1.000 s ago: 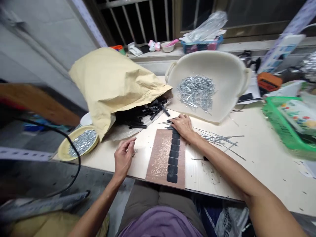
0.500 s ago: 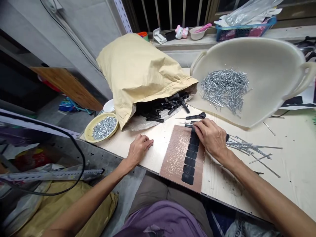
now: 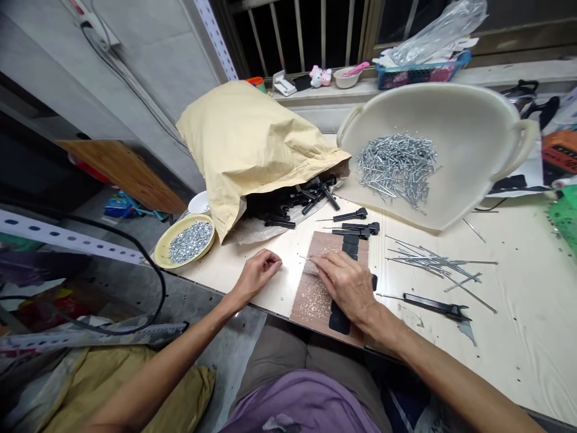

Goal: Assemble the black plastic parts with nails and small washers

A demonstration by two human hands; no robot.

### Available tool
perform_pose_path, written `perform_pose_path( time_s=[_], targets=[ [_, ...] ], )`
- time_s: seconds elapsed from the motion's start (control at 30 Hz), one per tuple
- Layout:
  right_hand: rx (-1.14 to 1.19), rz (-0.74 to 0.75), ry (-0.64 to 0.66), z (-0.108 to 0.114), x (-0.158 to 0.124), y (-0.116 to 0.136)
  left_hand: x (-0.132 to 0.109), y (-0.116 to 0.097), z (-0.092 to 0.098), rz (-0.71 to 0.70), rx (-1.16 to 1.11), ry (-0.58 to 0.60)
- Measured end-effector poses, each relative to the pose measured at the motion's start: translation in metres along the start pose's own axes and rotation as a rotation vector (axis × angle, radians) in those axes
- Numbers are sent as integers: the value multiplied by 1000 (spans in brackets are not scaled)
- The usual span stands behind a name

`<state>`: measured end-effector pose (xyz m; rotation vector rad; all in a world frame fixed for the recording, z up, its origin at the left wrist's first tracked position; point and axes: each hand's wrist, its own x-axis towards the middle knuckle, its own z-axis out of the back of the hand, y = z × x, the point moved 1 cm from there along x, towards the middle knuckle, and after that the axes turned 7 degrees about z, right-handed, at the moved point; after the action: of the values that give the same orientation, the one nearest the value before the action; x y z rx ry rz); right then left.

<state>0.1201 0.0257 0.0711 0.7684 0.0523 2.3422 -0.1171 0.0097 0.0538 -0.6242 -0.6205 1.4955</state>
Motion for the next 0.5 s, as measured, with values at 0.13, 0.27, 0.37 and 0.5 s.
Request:
perform_pose_path(
  time_s=[0.13,0.27,0.37,0.5],
  targets=[
    [82,-44,1,-3,2,15,0,-30,-17,224,-697,20],
    [81,-123,-16,0,3,16,0,-54,-28,211,-964,11],
    [72,-162,-39,5,1,13,0,-61,-30,216,-993,40],
    [62,-176,-52,9,-1,11,-2,-65,-31,238,-1016,72]
  ],
)
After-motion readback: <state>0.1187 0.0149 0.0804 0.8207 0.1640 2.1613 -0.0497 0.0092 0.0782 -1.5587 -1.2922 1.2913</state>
